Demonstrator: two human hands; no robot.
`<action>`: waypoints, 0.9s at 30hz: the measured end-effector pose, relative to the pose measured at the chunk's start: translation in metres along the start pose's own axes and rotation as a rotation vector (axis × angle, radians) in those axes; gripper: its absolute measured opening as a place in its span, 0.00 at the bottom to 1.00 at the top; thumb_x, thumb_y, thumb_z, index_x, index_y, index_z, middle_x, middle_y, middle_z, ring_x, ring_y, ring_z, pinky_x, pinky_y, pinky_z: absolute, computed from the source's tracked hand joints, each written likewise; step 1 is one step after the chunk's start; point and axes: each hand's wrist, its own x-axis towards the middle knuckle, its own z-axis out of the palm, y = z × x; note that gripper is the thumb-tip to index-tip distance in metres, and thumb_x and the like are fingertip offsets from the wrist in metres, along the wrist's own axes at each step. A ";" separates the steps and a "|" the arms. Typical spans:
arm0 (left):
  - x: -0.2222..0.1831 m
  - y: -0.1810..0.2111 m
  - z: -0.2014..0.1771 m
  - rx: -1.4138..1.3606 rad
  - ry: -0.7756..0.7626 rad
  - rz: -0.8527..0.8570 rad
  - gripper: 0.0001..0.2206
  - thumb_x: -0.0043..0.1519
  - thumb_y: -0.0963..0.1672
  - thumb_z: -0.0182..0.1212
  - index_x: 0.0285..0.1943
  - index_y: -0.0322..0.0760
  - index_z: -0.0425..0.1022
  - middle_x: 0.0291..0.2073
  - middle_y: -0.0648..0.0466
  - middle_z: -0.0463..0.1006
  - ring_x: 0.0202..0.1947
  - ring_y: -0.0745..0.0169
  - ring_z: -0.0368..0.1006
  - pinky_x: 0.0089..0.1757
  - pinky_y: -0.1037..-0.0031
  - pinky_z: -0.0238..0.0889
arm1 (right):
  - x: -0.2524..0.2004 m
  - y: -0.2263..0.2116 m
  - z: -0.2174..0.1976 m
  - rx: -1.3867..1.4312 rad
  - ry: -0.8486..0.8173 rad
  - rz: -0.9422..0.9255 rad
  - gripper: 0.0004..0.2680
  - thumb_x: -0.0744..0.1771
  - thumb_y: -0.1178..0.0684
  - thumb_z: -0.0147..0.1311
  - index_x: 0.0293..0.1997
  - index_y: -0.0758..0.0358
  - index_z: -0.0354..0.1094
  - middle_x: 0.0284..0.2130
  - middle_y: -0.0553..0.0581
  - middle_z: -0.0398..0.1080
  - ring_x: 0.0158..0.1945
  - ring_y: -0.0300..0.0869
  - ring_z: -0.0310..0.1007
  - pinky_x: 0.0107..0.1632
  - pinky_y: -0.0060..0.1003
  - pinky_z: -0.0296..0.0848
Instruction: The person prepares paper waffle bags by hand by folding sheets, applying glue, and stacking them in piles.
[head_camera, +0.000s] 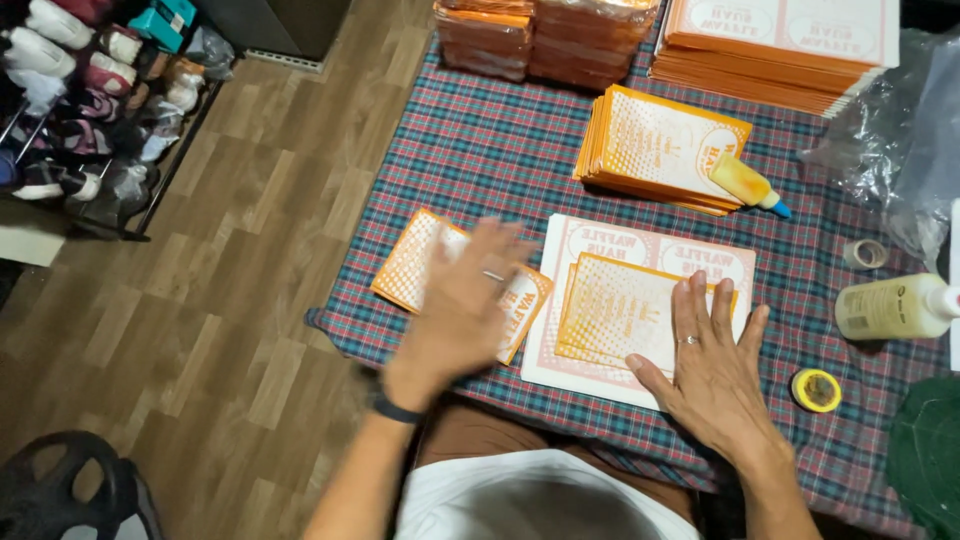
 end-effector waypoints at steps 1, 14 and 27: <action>-0.008 -0.026 -0.013 0.033 0.002 -0.058 0.27 0.52 0.40 0.53 0.66 0.42 0.70 0.73 0.47 0.61 0.74 0.39 0.54 0.65 0.31 0.39 | 0.000 0.002 0.001 0.005 -0.006 -0.011 0.37 0.66 0.30 0.39 0.79 0.63 0.25 0.77 0.68 0.28 0.79 0.64 0.19 0.68 0.76 0.22; -0.054 -0.100 -0.036 -0.166 0.323 -0.586 0.18 0.57 0.38 0.65 0.58 0.36 0.80 0.41 0.48 0.83 0.37 0.58 0.78 0.41 0.69 0.69 | 0.007 -0.039 -0.021 0.241 0.438 -0.312 0.29 0.66 0.48 0.61 0.76 0.52 0.50 0.78 0.62 0.42 0.83 0.56 0.27 0.73 0.81 0.22; -0.030 -0.016 -0.083 -1.155 0.644 -0.854 0.12 0.63 0.39 0.63 0.53 0.26 0.80 0.44 0.42 0.84 0.45 0.62 0.81 0.46 0.77 0.74 | 0.030 -0.114 -0.042 0.655 0.551 -0.686 0.16 0.73 0.47 0.35 0.51 0.68 0.71 0.50 0.66 0.77 0.58 0.64 0.78 0.53 0.46 0.76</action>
